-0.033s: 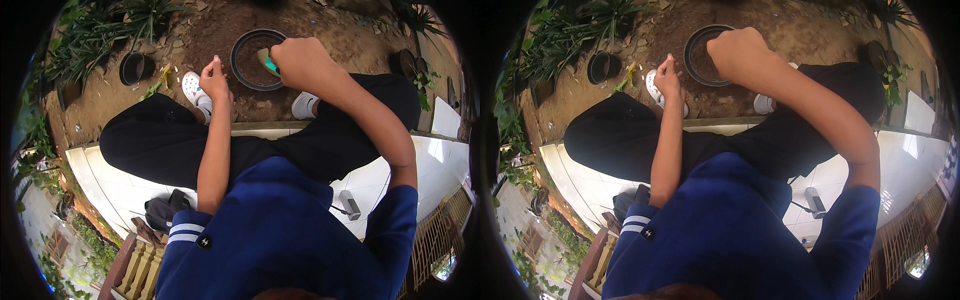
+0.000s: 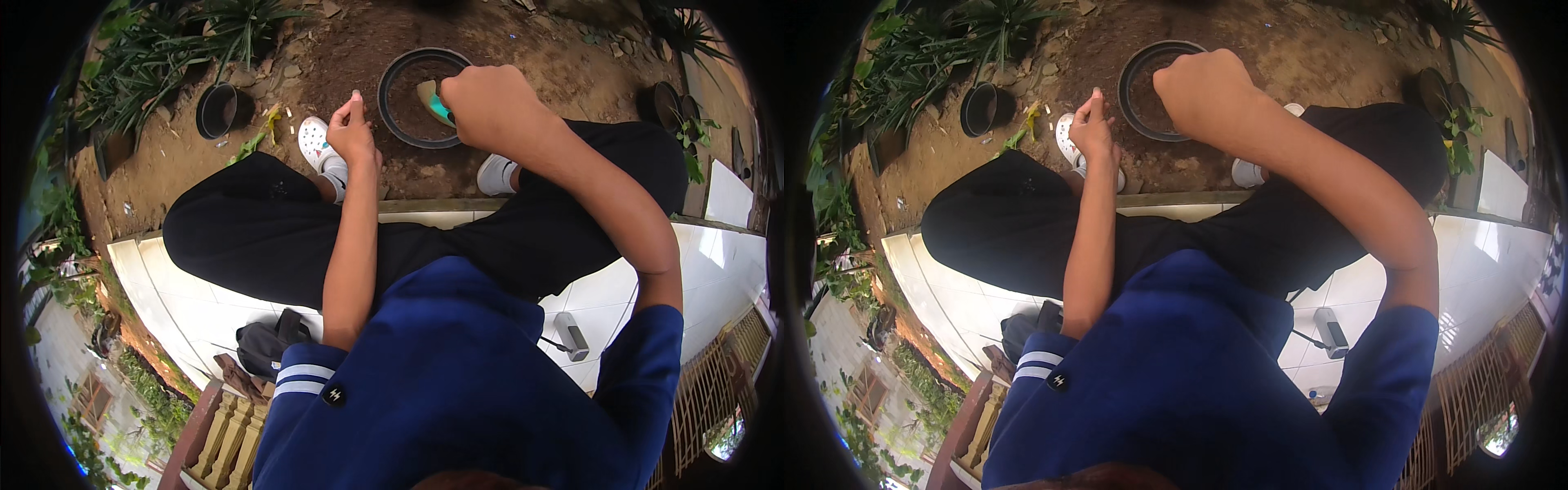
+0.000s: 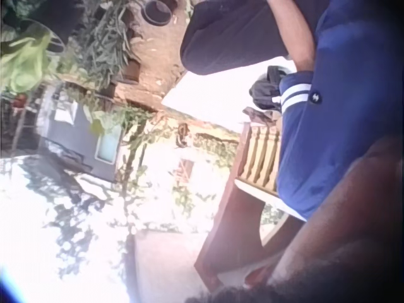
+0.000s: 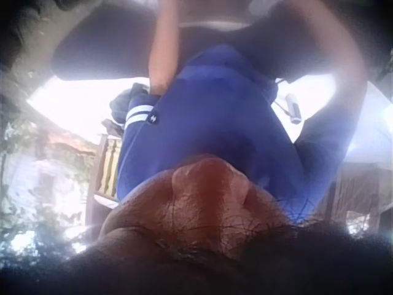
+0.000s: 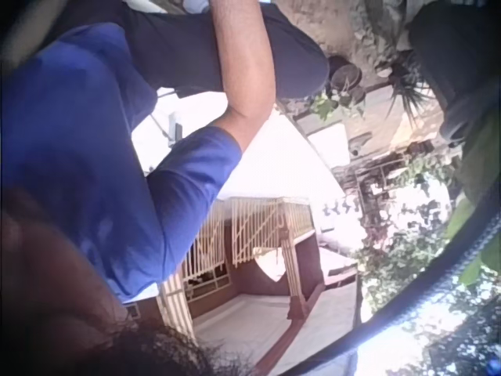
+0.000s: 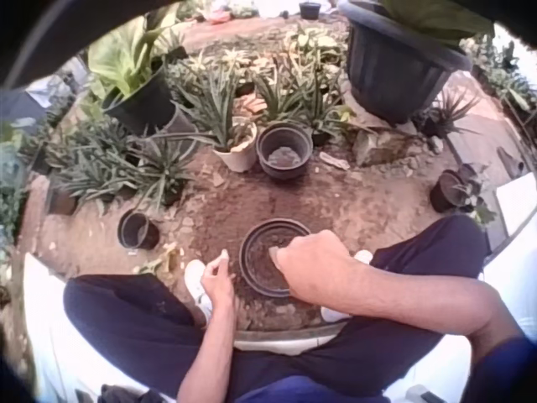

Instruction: The person sits cross-legged on a tiled surface and uses a small green trowel to scoop soil into a black plastic pot. They repeatedly transfer soil from the ground into the pot, occasionally using their left hand to stabilize the pot or adjust the soil.

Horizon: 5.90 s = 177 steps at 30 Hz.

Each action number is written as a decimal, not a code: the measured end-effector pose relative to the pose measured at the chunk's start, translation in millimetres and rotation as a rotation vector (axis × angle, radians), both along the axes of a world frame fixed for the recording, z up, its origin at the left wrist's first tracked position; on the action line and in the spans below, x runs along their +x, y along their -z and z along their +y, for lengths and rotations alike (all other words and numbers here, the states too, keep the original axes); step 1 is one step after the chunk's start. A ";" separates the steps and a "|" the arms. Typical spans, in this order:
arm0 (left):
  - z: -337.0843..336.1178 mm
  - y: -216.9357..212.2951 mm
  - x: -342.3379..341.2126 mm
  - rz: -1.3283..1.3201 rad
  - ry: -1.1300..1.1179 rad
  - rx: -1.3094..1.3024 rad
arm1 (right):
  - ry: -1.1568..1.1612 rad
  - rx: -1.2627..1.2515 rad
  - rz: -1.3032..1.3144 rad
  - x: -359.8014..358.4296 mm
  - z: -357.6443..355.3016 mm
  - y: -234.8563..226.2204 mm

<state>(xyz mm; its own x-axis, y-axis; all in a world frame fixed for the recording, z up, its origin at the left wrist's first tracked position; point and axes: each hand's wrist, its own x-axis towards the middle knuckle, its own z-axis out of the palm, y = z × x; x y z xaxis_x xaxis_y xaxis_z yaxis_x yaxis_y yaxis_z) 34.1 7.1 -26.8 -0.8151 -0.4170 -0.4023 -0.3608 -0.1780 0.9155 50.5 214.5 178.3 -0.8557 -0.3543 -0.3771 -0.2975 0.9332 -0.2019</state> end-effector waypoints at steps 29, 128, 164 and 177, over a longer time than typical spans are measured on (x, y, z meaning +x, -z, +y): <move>-20.7 0.3 -4.9 0.047 0.102 0.707 | -0.017 -0.023 -0.151 -5.5 6.5 5.0; 40.3 21.4 -7.8 -0.031 0.215 -0.056 | 0.079 0.040 -0.148 7.2 19.1 8.2; 45.0 7.3 -10.4 -0.071 0.185 -0.033 | 0.089 0.119 -0.156 -2.1 9.4 10.1; 35.1 29.8 -11.1 -0.124 0.256 0.152 | 0.084 0.066 -0.172 5.2 2.1 2.4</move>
